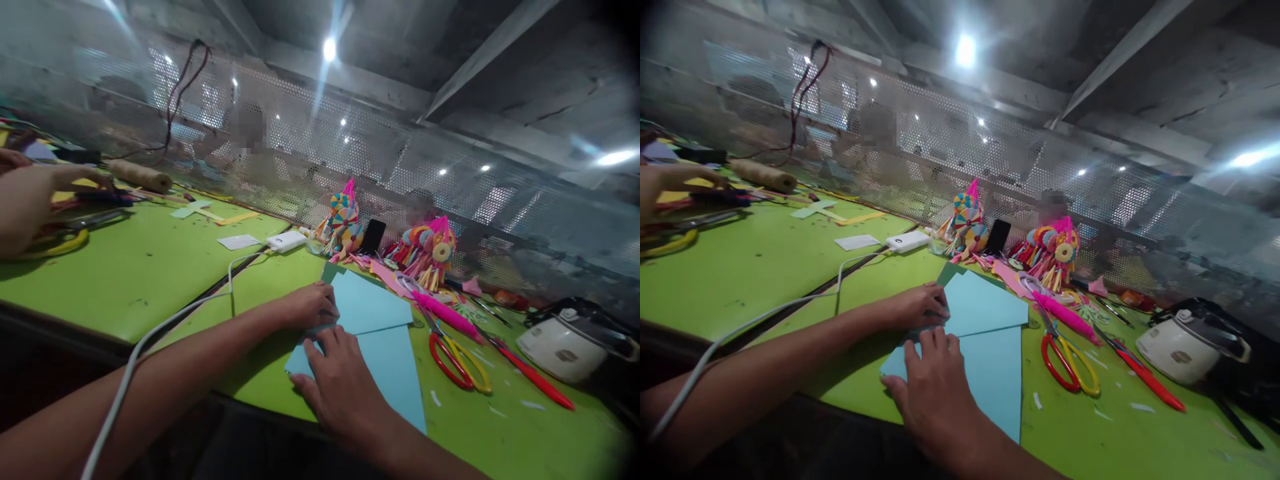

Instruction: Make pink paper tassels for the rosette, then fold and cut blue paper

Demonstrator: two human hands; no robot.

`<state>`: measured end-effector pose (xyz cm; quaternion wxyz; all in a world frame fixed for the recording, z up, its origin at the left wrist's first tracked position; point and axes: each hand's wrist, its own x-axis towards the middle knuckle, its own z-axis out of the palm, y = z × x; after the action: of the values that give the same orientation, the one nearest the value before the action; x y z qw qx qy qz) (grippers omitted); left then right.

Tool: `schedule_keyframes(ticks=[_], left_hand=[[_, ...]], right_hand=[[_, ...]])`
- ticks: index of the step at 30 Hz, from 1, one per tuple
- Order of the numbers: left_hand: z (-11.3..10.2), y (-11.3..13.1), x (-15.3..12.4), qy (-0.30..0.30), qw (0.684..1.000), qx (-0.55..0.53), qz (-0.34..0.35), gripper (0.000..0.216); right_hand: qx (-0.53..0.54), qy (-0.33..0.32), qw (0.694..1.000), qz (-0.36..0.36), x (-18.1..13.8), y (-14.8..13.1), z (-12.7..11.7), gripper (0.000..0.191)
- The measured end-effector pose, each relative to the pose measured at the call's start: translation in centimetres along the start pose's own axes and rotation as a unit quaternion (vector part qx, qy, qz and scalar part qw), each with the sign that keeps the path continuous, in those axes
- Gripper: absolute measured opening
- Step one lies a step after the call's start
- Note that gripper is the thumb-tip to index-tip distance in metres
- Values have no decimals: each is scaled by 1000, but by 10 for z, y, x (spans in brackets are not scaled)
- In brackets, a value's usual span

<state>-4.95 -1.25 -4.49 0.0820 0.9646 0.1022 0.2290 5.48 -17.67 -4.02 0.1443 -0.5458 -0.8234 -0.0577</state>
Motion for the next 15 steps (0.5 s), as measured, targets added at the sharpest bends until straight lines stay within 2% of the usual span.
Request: schedule_keyframes(ticks=[4,8,11,13,15], left_hand=[[2,-1,0,2,1000,-11,-5,18],[2,-2,0,16,1000,-22,-4,18],[2,-1,0,12,1000,-27,-2,17],[2,-1,0,12,1000,-27,-10,17],[3,-1,0,16,999,-27,-18,17]], right_hand=[[24,7,1000,-8,-2,-8,0,45],[103,6,994,-43,-9,10,-10,33],[119,47,992,12,-12,40,-13,31],[82,34,995,51,-14,54,-12,32],[45,4,997,65,-15,54,-10,35]])
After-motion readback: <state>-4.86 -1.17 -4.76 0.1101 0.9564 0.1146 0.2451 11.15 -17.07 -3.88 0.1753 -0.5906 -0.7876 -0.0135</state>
